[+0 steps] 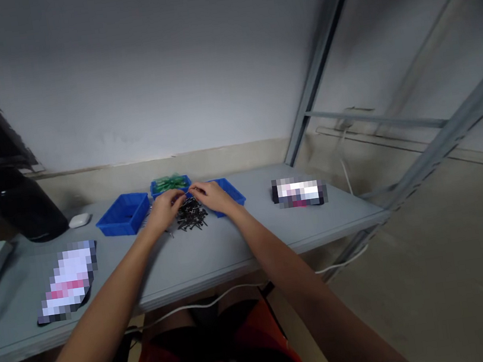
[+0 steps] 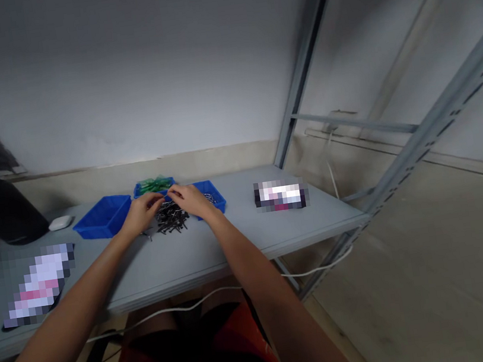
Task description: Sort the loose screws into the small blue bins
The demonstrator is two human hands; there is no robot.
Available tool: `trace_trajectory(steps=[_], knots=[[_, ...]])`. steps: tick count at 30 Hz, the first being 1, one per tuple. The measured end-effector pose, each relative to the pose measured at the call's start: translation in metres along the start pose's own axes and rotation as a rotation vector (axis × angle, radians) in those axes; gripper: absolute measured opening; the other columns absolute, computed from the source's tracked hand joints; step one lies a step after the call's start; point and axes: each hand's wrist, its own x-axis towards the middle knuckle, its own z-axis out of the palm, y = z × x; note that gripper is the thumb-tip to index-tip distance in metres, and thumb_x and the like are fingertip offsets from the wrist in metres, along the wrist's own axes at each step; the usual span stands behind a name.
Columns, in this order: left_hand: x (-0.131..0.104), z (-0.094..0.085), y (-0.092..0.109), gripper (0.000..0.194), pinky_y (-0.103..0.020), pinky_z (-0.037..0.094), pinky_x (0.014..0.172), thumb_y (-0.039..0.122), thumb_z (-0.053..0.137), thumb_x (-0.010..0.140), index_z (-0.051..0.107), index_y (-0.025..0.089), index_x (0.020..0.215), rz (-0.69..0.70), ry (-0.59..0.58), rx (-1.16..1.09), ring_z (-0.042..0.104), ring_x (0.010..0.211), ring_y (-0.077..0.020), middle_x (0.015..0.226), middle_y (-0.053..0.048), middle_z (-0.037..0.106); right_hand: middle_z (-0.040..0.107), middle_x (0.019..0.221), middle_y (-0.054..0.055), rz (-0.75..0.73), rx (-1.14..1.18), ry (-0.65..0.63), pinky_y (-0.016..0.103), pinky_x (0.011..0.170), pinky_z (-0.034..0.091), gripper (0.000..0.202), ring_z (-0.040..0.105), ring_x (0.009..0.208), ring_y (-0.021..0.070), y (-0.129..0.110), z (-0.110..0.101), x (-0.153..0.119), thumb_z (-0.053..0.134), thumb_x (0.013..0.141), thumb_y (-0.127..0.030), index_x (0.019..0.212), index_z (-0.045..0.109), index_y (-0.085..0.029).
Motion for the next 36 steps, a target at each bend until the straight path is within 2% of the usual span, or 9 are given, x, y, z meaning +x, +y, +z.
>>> trace_trajectory(steps=[4, 10, 12, 15, 19, 23, 29, 36], knots=[[0.0019, -0.0024, 0.0023, 0.019, -0.031, 0.052, 0.078, 0.031, 0.058, 0.085, 0.068, 0.016, 0.093, -0.054, 0.059, -0.154, 0.065, 0.082, -0.0185, 0.091, -0.007, 0.072, 0.067, 0.077, 0.0, -0.002, 0.007, -0.06, 0.025, 0.067, 0.039, 0.022, 0.057, 0.068, 0.0131, 0.0004, -0.0002, -0.0001, 0.046, 0.095, -0.031, 0.092, 0.066, -0.022], [0.003, -0.0035, 0.0092, 0.02, -0.03, 0.051, 0.076, 0.034, 0.059, 0.083, 0.067, 0.015, 0.088, -0.075, 0.044, -0.275, 0.064, 0.083, -0.0179, 0.089, -0.006, 0.071, 0.069, 0.084, 0.002, -0.055, -0.025, -0.147, 0.026, 0.07, 0.04, 0.02, 0.059, 0.075, 0.0145, -0.0011, 0.0045, 0.0009, 0.047, 0.095, -0.026, 0.093, 0.067, -0.022], [0.0033, -0.0023, 0.0081, 0.021, -0.03, 0.051, 0.074, 0.035, 0.058, 0.084, 0.065, 0.015, 0.087, -0.092, 0.056, -0.277, 0.063, 0.083, -0.0178, 0.088, -0.006, 0.07, 0.069, 0.085, 0.002, -0.042, -0.028, -0.126, 0.027, 0.071, 0.041, 0.02, 0.059, 0.075, 0.0148, -0.0016, 0.0038, 0.001, 0.047, 0.095, -0.027, 0.095, 0.066, -0.022], [0.0033, -0.0006, 0.0039, 0.02, -0.029, 0.051, 0.071, 0.035, 0.057, 0.085, 0.062, 0.015, 0.087, -0.119, 0.071, -0.26, 0.063, 0.079, -0.0169, 0.084, -0.005, 0.068, 0.069, 0.084, 0.002, -0.006, -0.005, -0.03, 0.026, 0.07, 0.041, 0.022, 0.059, 0.074, 0.0145, -0.0022, 0.0001, 0.001, 0.045, 0.096, -0.031, 0.097, 0.065, -0.022], [0.0018, 0.0003, 0.0019, 0.017, -0.029, 0.05, 0.071, 0.032, 0.058, 0.085, 0.063, 0.016, 0.086, -0.103, 0.01, -0.163, 0.063, 0.074, -0.017, 0.079, -0.003, 0.068, 0.068, 0.081, 0.001, 0.011, 0.026, 0.055, 0.025, 0.069, 0.041, 0.023, 0.057, 0.07, 0.0133, -0.0032, -0.0031, 0.0007, 0.046, 0.096, -0.036, 0.099, 0.064, -0.023], [0.0, -0.0001, 0.005, 0.018, -0.028, 0.05, 0.07, 0.033, 0.059, 0.086, 0.065, 0.016, 0.087, -0.07, -0.027, -0.129, 0.063, 0.073, -0.0171, 0.08, -0.004, 0.07, 0.068, 0.082, 0.001, -0.006, 0.025, 0.003, 0.024, 0.068, 0.04, 0.022, 0.057, 0.07, 0.0128, -0.0039, -0.0011, 0.0003, 0.045, 0.096, -0.034, 0.096, 0.064, -0.022], [0.0002, -0.0014, 0.0036, 0.017, -0.03, 0.05, 0.072, 0.032, 0.06, 0.085, 0.066, 0.016, 0.088, -0.059, -0.018, -0.132, 0.064, 0.076, -0.0173, 0.085, -0.005, 0.071, 0.066, 0.077, 0.0, 0.017, 0.033, -0.101, 0.024, 0.066, 0.04, 0.019, 0.058, 0.069, 0.0127, -0.0011, 0.0004, -0.0001, 0.046, 0.095, -0.028, 0.094, 0.065, -0.022], [0.0026, -0.0028, 0.0059, 0.017, -0.031, 0.052, 0.075, 0.03, 0.063, 0.081, 0.067, 0.015, 0.089, -0.081, -0.008, -0.257, 0.065, 0.081, -0.0177, 0.089, -0.006, 0.072, 0.065, 0.074, 0.0, 0.012, 0.061, -0.095, 0.025, 0.067, 0.04, 0.021, 0.058, 0.069, 0.0125, 0.0033, 0.0028, 0.0003, 0.045, 0.095, -0.03, 0.096, 0.064, -0.021]])
